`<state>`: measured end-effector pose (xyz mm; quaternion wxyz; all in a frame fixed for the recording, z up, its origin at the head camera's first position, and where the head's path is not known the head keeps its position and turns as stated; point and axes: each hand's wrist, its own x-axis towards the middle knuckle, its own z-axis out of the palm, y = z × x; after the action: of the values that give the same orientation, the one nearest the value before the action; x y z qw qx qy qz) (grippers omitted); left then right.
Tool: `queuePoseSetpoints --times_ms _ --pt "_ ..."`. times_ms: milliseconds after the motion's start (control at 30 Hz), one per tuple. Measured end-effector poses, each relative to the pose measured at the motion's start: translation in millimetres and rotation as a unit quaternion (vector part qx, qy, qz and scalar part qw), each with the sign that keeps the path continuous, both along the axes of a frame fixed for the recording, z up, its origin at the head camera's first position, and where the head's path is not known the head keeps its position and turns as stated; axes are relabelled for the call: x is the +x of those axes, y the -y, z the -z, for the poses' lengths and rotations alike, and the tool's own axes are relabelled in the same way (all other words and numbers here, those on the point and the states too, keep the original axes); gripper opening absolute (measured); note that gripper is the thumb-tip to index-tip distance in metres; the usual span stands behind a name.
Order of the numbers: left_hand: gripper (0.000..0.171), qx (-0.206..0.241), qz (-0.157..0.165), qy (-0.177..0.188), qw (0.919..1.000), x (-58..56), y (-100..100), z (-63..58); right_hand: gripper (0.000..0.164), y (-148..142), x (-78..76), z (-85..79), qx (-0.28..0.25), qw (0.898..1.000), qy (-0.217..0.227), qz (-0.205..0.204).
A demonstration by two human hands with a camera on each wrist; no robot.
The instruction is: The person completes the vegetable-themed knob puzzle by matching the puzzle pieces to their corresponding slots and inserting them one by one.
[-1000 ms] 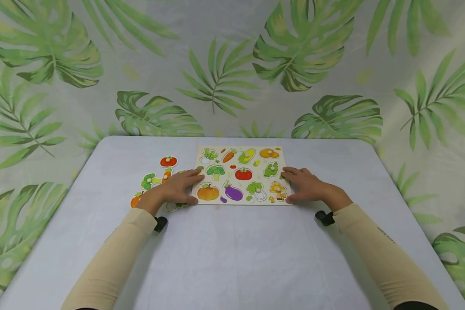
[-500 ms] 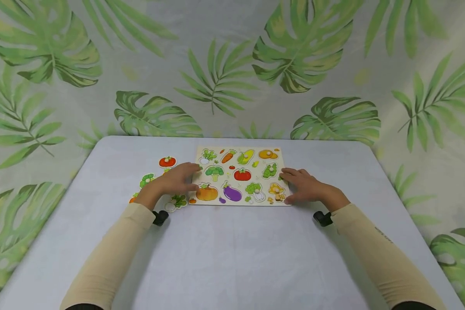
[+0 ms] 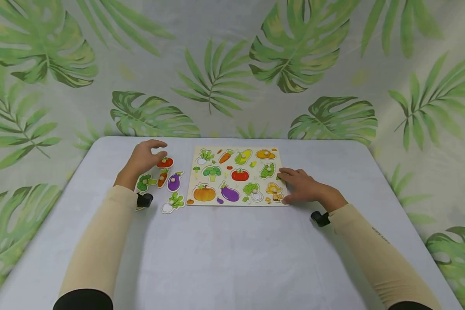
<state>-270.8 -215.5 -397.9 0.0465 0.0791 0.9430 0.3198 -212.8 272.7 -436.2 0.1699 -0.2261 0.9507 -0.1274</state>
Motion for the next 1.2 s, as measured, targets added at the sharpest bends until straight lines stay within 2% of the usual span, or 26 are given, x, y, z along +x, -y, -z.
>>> queuePoseSetpoints --times_ms 133,367,567,767,933,1200 --pt "0.039 0.022 -0.037 -0.011 0.999 -3.0 11 8.0 0.088 1 2.0 0.5 0.0 1.0 0.001 0.005" --pt "0.04 0.046 -0.083 0.054 0.994 -9.9 16 28.9 0.087 2 4.0 1.7 -0.006 1.0 0.003 0.004" --pt "0.04 0.044 -0.086 0.074 0.9926 -14.6 13 34.4 0.086 0 3.1 -0.8 0.005 1.0 -0.006 0.011" --pt "0.038 0.022 -0.074 0.086 0.9933 -15.4 11 36.7 0.086 0 3.2 -3.3 -0.008 1.0 -0.002 0.005" --pt "0.038 -0.012 -0.051 0.073 0.996 -16.0 11 41.8 0.086 1 2.5 -3.2 -0.014 1.0 -0.005 0.001" --pt "0.035 -0.026 -0.055 0.044 0.9972 -17.8 11 50.7 0.087 1 1.2 -2.1 -0.013 1.0 0.0 0.004"
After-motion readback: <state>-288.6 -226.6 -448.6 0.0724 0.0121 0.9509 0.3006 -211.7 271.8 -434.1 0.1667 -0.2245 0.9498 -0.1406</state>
